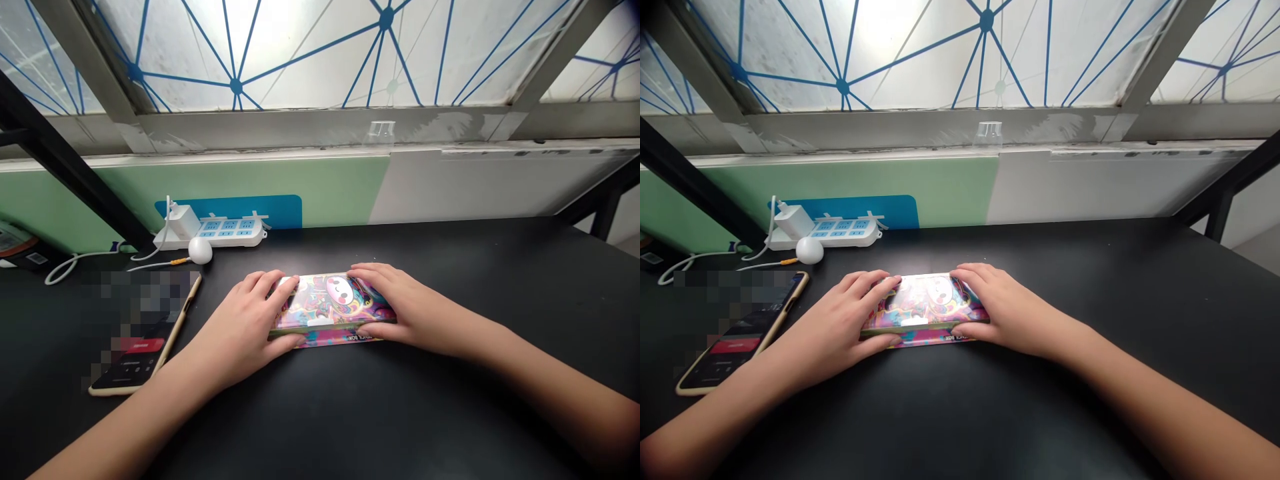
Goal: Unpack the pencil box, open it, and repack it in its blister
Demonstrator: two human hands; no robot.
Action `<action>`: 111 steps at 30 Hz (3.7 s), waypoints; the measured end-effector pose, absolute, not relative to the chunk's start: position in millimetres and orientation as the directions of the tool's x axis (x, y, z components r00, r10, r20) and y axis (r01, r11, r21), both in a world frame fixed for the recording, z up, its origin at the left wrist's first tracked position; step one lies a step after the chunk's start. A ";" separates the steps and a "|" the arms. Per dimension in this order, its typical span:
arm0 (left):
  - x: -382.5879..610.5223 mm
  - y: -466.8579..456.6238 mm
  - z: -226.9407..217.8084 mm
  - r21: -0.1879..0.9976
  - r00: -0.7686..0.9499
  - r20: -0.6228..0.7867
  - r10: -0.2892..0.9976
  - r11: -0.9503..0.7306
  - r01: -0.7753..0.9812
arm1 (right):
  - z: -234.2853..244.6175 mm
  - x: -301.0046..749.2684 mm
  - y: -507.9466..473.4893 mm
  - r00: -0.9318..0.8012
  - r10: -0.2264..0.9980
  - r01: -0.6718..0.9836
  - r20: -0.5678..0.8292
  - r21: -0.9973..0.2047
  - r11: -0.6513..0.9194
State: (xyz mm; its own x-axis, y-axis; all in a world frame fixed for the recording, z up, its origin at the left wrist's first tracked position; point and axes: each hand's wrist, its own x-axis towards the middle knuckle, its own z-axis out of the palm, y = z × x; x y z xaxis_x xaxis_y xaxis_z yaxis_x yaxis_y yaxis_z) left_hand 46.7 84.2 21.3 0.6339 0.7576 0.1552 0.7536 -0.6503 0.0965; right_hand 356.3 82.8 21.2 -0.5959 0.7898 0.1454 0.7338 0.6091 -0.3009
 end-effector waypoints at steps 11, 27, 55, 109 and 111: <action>40.4 88.6 23.1 0.129 0.654 0.226 0.722 -0.688 0.714 | 23.1 361.6 85.2 -0.567 0.809 0.745 0.152 -0.325 0.583; 35.3 87.2 40.2 -0.172 0.648 0.498 0.577 -0.666 0.726 | 37.1 363.2 83.1 -0.462 0.753 0.749 0.468 -0.249 0.614; 46.6 72.9 38.7 -0.283 0.764 0.206 0.611 -0.710 0.644 | 17.5 321.8 51.9 -0.671 0.566 0.707 0.479 0.185 0.683; 49.9 80.6 27.1 0.015 0.537 0.024 0.843 -0.537 0.843 | 2.0 303.7 86.3 -0.757 0.626 0.638 0.189 0.000 0.770; 47.5 81.3 29.3 0.022 0.537 0.016 0.843 -0.537 0.843 | 1.6 324.5 86.1 -0.751 0.636 0.645 0.177 -0.012 0.764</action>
State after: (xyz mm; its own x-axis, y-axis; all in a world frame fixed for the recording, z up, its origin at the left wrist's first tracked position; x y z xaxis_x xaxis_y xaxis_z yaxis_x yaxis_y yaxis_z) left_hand 47.5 81.3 29.3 0.5371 0.8434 0.0155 0.8431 -0.5373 0.0219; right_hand 324.5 86.1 1.6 -0.7508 0.6363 0.1773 0.6448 0.7642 -0.0122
